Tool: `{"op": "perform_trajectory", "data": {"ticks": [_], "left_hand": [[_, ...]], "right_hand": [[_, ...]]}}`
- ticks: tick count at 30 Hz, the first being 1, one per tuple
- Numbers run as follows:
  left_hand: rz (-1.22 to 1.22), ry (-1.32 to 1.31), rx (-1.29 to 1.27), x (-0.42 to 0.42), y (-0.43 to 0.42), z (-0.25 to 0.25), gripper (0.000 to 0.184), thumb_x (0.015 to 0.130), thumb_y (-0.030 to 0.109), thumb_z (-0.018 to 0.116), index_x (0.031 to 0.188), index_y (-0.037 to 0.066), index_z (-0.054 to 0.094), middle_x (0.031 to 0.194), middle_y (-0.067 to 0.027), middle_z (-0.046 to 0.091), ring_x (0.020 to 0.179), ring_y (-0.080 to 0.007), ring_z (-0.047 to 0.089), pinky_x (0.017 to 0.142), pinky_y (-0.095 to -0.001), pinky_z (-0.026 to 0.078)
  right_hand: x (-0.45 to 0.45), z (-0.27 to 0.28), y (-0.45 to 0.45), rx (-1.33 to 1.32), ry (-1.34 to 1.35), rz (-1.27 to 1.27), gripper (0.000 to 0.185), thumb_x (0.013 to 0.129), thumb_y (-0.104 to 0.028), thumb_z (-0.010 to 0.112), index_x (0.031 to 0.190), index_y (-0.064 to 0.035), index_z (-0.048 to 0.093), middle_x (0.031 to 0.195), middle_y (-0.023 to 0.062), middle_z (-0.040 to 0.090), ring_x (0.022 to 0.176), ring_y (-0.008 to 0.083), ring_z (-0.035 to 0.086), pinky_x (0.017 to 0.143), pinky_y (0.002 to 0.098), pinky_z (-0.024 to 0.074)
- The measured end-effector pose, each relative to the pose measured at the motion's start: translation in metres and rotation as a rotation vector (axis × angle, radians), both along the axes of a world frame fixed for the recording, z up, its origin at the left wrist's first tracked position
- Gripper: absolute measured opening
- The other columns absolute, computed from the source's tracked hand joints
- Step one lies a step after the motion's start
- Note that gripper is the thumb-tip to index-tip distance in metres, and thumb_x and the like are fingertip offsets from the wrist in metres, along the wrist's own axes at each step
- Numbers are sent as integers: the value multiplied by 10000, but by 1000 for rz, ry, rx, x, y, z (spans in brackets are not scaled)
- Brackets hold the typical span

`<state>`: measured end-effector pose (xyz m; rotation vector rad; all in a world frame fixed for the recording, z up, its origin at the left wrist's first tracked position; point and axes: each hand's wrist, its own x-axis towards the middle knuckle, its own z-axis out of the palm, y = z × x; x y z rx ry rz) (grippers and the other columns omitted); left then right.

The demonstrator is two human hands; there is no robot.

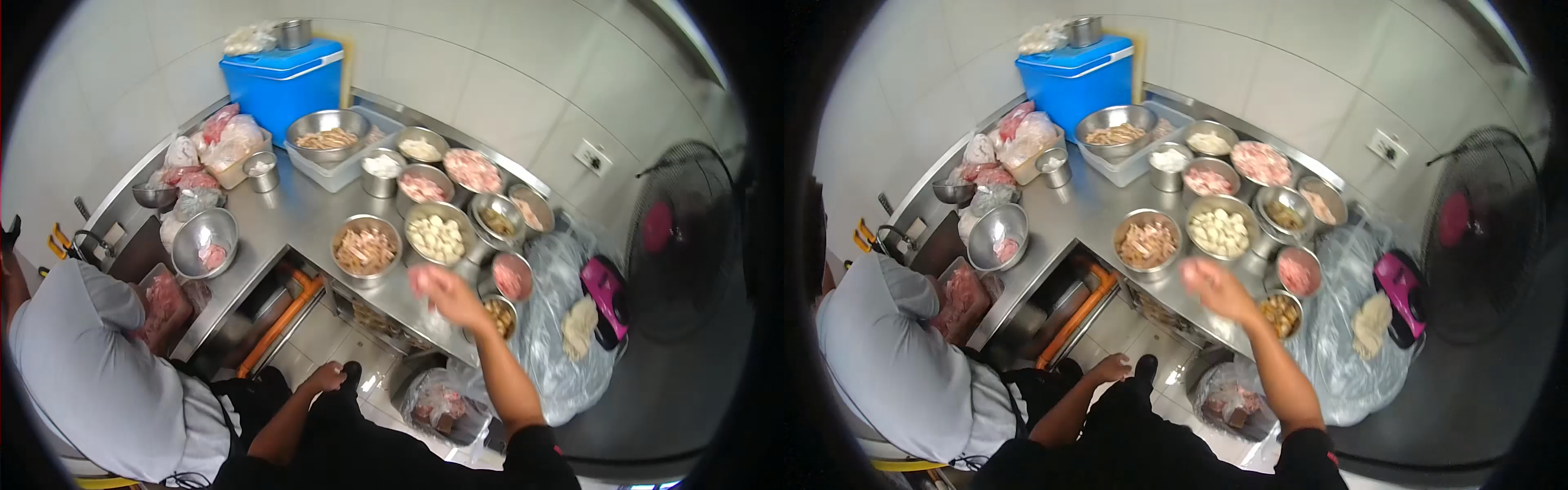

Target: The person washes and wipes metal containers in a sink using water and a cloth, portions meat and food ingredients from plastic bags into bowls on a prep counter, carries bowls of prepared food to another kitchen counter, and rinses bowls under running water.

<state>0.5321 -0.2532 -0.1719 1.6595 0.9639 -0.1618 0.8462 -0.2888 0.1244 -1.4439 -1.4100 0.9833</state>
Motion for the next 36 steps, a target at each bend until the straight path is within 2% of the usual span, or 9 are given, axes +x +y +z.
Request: {"op": "perform_trajectory", "data": {"ticks": [7,15,18,21,24,27,29,33,36], "left_hand": [[268,67,-35,-43,37,3,300,822,236,584,1011,3,596,839,-145,653,714,-258,650,701,-333,498],[267,-209,-143,-43,92,52,311,873,101,505,1161,-15,490,825,-119,652,651,-170,609,611,-282,492],[502,-585,-160,-31,121,80,288,912,2,385,1182,20,483,848,-60,608,610,-121,536,588,-273,476],[723,-668,39,-4,175,172,356,963,259,468,1235,32,438,839,1,523,695,-68,495,561,-244,430],[850,-877,142,32,222,232,664,918,494,450,1395,67,275,1321,-173,439,1095,-289,548,817,-367,519],[854,-1203,-150,43,257,254,597,935,425,428,1353,12,321,1282,-194,476,1071,-319,563,842,-419,520],[896,-1072,-305,42,265,241,513,926,309,422,1294,-46,374,1211,-201,529,1023,-326,593,805,-439,535],[1095,-1130,-178,53,264,210,416,931,238,403,1216,-66,422,1130,-196,567,939,-315,626,726,-456,557],[1220,-1257,-137,66,265,218,418,969,295,365,1220,-36,411,1099,-184,573,907,-297,632,709,-437,563]], "right_hand": [[24,-11,324,-401,469,-256,938,801,-765,306,1225,68,387,977,205,600,772,221,644,549,286,503],[21,-61,438,-198,579,-480,309,842,-116,497,1054,108,512,905,188,615,646,209,630,504,269,548],[23,-45,402,-129,451,-462,266,805,-81,515,989,110,543,792,133,613,546,186,591,452,262,527],[34,-18,354,-197,300,-348,200,798,-88,559,928,64,575,793,125,612,602,173,608,444,230,505],[38,-11,337,-207,189,-221,226,797,-139,566,872,73,582,727,99,602,494,148,542,399,248,448],[12,8,319,-220,85,-177,209,797,-172,564,788,36,582,690,78,583,500,129,514,369,259,390],[3,11,312,-210,1,-46,249,802,-187,591,843,59,592,659,85,574,487,208,534,416,314,455],[-32,-1,316,654,-894,-443,574,798,-434,634,1128,28,548,1060,241,577,1011,362,537,851,426,433],[-80,-5,320,455,-823,-68,766,716,-485,697,1261,-2,460,1225,269,457,1083,402,471,926,454,395]]}}
